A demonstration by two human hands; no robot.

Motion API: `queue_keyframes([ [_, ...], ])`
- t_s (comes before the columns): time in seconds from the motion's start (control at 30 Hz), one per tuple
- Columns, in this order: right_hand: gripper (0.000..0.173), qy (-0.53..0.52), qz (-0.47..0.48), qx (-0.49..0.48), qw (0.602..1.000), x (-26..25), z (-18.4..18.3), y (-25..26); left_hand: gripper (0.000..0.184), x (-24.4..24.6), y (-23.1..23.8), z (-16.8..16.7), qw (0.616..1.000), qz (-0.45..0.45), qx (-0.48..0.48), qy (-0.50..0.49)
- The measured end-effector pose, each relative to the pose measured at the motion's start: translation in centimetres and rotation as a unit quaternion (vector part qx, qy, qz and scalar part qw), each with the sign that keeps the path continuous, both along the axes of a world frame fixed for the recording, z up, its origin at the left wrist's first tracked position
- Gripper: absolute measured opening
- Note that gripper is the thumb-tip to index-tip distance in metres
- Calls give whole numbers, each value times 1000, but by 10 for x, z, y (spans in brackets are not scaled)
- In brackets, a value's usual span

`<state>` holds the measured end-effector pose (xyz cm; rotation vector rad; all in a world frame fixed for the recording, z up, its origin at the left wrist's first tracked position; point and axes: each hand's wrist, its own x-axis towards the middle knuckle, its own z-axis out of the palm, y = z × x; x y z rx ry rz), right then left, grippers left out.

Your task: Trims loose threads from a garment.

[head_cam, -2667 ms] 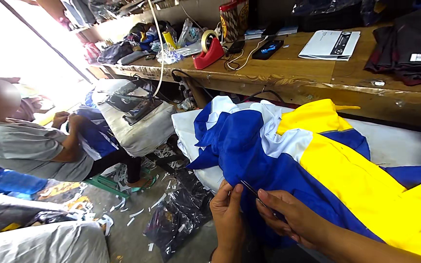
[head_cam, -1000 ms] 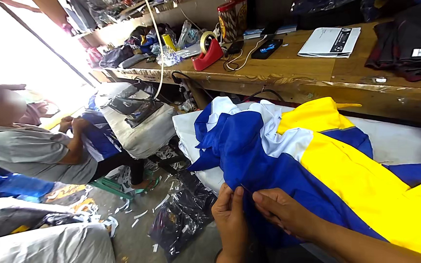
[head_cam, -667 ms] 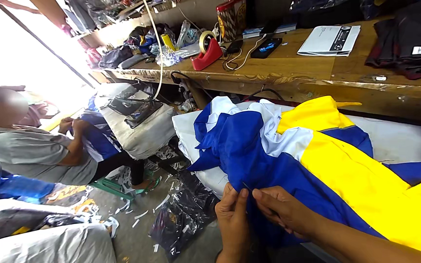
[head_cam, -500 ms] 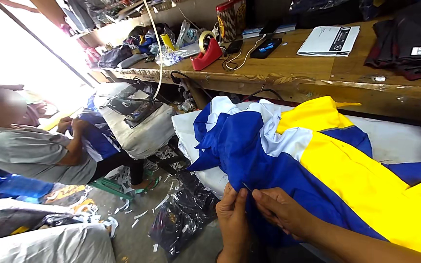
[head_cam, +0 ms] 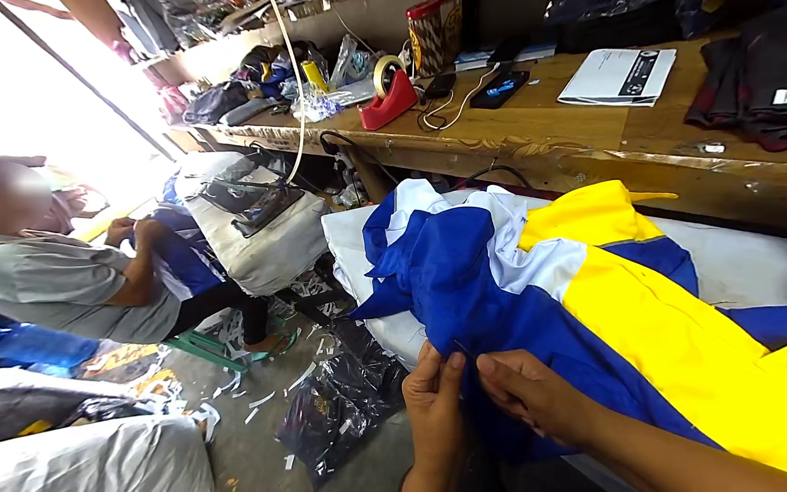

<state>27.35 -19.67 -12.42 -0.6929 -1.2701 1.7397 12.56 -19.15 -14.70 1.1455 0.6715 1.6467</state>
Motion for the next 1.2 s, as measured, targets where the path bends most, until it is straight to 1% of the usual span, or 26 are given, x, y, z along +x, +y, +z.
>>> queue_keyframes([
  [0.1, 42, 3, 4, -19, 1000, 0, 2, 0, 14, -1, 1, -1, 1000, 2, 8, 9],
  [0.33, 44, 7, 7, -43, 999, 0, 4, -1, 14, -4, 3, -3, 999, -5, 29, 32],
  [0.5, 45, 30, 26, -63, 997, 0, 2, -1, 13, -9, 7, -7, 995, -10, 69, 69],
  [0.6, 46, 23, 29, -70, 997, -1, 1, -2, 16, -6, 4, -11, 998, -16, 42, 31],
  [0.67, 46, -31, 56, -62, 996, 6, 7, 2, 23, -4, 2, -6, 1000, -6, -8, -1],
  [0.73, 46, -117, 92, -9, 989, 20, 16, 8, 25, -8, 3, 1, 999, 1, -45, -17],
  [0.77, 45, -161, 83, 39, 983, 26, 19, 10, 22, -12, 3, 4, 998, -2, -54, -20],
  [0.8, 44, -202, 45, 97, 973, 30, 21, 11, 19, -16, 5, 8, 998, -5, -61, -22],
  [0.87, 41, -279, -69, 194, 938, 32, 25, 13, 14, -21, 7, 15, 997, -14, -72, -10],
  [0.93, 43, -320, -150, 238, 905, 25, 29, 18, 15, -24, 10, 20, 996, -43, -82, 8],
  [0.97, 37, -317, -166, 245, 901, 20, 30, 22, 15, -25, 12, 22, 994, -63, -84, 12],
  [1.0, 29, -301, -162, 237, 909, 15, 32, 25, 14, -24, 14, 24, 993, -81, -84, 12],
  [1.07, 12, -228, -123, 184, 948, 10, 36, 30, 12, -23, 16, 26, 993, -93, -72, 15],
  [1.13, 12, -123, -86, 102, 983, 9, 37, 34, 12, -23, 18, 26, 995, -81, -39, 41],
  [1.2, 15, -30, -59, 53, 996, 8, 30, 36, 14, -26, 20, 26, 995, -77, -20, 60],
])
